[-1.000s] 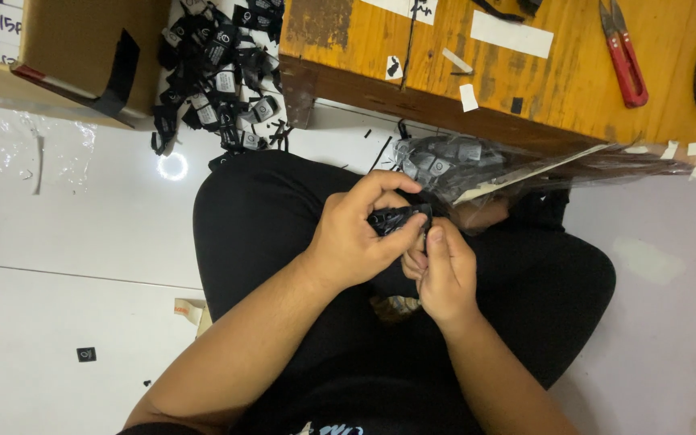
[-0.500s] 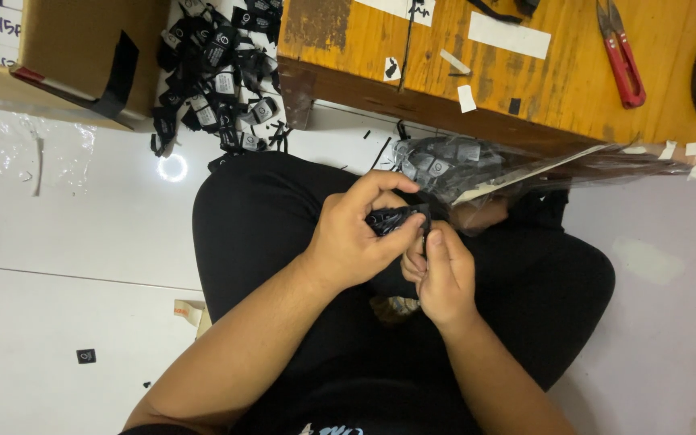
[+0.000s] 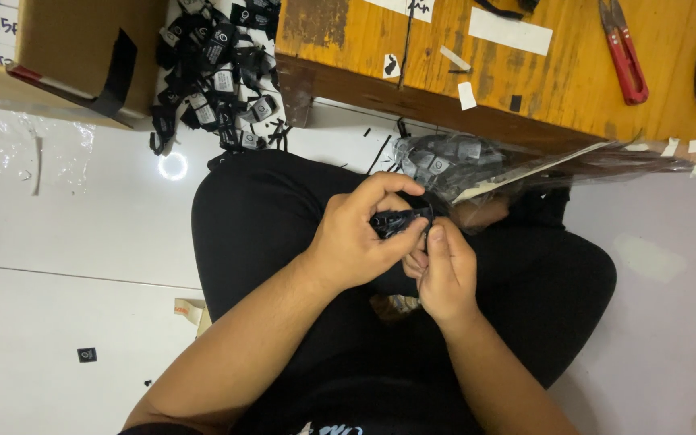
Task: Trimming and separating individual fabric labels from a bundle using a utility knife
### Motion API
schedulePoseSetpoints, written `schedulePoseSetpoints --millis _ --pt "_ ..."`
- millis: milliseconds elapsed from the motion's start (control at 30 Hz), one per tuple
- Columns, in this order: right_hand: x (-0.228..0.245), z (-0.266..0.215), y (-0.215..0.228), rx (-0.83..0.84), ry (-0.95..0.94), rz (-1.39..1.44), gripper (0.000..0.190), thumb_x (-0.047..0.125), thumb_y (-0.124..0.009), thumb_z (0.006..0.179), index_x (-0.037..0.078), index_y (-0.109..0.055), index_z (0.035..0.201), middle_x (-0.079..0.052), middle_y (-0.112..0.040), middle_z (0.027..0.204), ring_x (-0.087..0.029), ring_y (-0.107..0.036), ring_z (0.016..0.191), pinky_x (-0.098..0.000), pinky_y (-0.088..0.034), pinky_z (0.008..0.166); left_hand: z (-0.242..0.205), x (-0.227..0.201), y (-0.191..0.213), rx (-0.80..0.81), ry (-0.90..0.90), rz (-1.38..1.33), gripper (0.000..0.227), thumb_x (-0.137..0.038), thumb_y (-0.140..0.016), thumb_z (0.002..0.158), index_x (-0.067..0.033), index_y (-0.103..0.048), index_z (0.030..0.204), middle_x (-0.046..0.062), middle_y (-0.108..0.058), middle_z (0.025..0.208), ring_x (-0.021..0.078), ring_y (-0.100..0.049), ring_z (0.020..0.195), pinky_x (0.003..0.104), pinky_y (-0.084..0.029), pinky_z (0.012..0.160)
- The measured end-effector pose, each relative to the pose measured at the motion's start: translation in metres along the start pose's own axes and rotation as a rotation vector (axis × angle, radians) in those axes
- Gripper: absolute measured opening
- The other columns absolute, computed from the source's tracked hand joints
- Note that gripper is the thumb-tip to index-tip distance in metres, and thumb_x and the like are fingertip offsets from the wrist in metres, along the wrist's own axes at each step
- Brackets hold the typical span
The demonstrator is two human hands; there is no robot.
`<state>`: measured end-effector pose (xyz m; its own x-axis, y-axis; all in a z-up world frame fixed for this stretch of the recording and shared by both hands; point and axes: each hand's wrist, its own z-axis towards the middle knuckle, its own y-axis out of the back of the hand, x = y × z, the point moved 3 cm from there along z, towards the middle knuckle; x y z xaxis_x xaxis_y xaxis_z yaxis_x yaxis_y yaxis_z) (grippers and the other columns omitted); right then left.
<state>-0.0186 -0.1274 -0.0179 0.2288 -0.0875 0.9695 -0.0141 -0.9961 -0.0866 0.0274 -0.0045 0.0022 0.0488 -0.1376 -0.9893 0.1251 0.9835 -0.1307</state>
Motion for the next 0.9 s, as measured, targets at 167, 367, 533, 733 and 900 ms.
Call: schedulePoseSetpoints --millis 167,367,533,733,900 --pt "0.005 0.002 -0.003 -0.004 0.002 -0.009 0.033 0.02 -0.023 0.095 0.007 -0.04 0.07 0.002 -0.027 0.048 -0.007 -0.029 0.038 -0.0146 -0.027 0.032 0.001 -0.002 0.0 0.015 0.014 0.006 0.024 -0.003 -0.063 0.07 -0.0058 -0.056 0.093 0.003 -0.063 0.061 0.0163 -0.062 0.055 0.026 -0.049 0.057" --pt "0.005 0.002 -0.003 -0.011 -0.005 -0.011 0.033 0.021 -0.024 0.095 0.008 -0.039 0.07 0.002 -0.026 0.048 -0.006 -0.029 0.039 -0.0141 -0.026 0.032 0.0 -0.001 0.0 0.028 0.024 0.001 0.025 -0.003 -0.063 0.07 -0.0059 -0.056 0.094 0.004 -0.063 0.061 0.0166 -0.062 0.056 0.026 -0.049 0.058" --pt "0.004 0.002 -0.001 -0.019 0.005 0.002 0.032 0.02 -0.025 0.095 0.007 -0.039 0.069 0.002 -0.026 0.048 -0.006 -0.028 0.038 -0.0139 -0.026 0.032 0.0 -0.001 -0.001 0.035 0.016 0.002 0.024 -0.004 -0.063 0.072 -0.0063 -0.056 0.095 0.003 -0.063 0.062 0.0159 -0.062 0.057 0.026 -0.05 0.058" --pt "0.0 0.0 0.003 -0.013 0.019 0.017 0.033 0.02 -0.025 0.095 0.004 -0.041 0.071 0.002 -0.026 0.047 -0.006 -0.028 0.037 -0.0145 -0.027 0.031 0.0 -0.001 -0.002 0.013 0.008 -0.005 0.024 -0.003 -0.063 0.071 -0.0068 -0.056 0.093 0.003 -0.063 0.062 0.0157 -0.062 0.056 0.025 -0.049 0.057" --pt "-0.003 -0.003 0.01 -0.006 0.009 0.133 0.031 0.021 -0.025 0.095 -0.001 -0.043 0.082 0.001 -0.026 0.049 -0.007 -0.027 0.039 -0.0153 -0.027 0.032 0.004 -0.003 -0.002 -0.019 -0.021 0.009 0.022 -0.003 -0.063 0.072 -0.0074 -0.056 0.092 0.003 -0.064 0.064 0.0157 -0.063 0.058 0.025 -0.049 0.058"
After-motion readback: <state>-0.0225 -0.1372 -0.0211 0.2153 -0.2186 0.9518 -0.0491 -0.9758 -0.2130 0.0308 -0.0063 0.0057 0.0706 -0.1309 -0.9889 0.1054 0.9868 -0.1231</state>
